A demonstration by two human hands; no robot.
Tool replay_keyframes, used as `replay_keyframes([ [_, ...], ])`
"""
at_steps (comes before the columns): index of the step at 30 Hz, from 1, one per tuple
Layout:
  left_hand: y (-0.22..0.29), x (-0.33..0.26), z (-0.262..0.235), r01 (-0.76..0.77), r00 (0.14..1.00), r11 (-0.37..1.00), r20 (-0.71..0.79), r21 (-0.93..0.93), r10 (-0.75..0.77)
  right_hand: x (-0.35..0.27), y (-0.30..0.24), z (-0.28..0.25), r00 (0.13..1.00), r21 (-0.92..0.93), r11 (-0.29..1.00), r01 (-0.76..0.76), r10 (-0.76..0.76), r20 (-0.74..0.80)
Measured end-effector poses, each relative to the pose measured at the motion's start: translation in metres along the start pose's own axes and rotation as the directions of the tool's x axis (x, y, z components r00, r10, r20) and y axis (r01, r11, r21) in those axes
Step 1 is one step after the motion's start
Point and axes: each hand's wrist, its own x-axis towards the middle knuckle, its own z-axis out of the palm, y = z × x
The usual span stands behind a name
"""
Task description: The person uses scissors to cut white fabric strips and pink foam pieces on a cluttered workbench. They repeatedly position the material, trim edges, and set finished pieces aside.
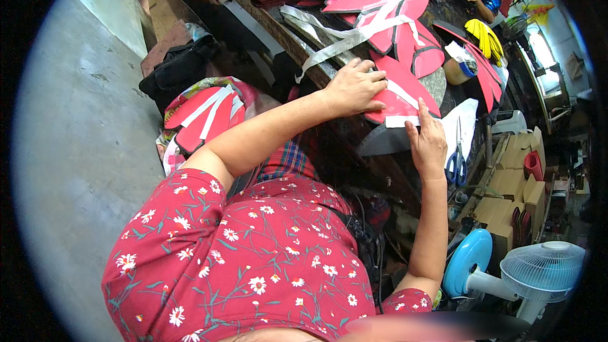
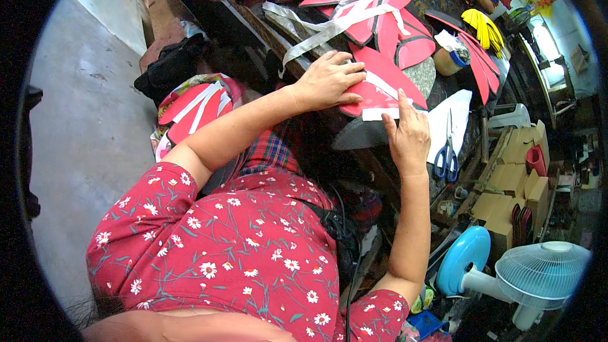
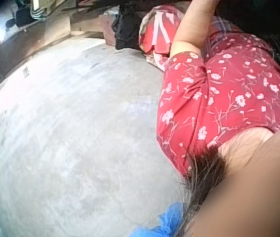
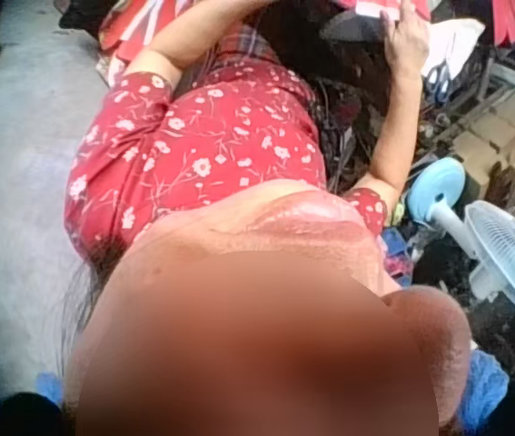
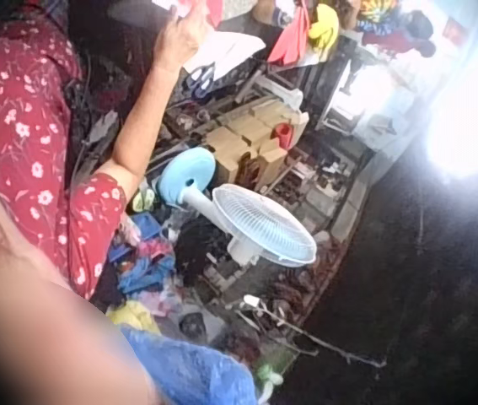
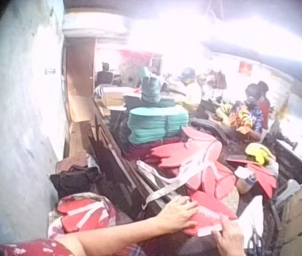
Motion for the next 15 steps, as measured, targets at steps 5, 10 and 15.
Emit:
replay_keyframes([
  [5, -0.028, 0.045, -0.015, 0.079, 0.97, 0.997, -0.231, -0.012, -0.08, 0.004, -0.001, -0.004, 0.999, -0.015, 0.999, 0.033, -0.033, -0.01],
  [10, -0.052, 0.07, -0.023, 0.268, 0.941, 0.952, -0.251, 0.145, -0.226, -0.003, 0.004, -0.001, 0.991, 0.2, 0.972, -0.127, 0.118, 0.056],
  [15, -0.025, 0.05, -0.014, -0.056, 0.965, 0.995, -0.26, -0.085, 0.032, -0.018, 0.023, -0.002, 0.986, 0.527, 0.835, -0.158, 0.167, 0.031],
])
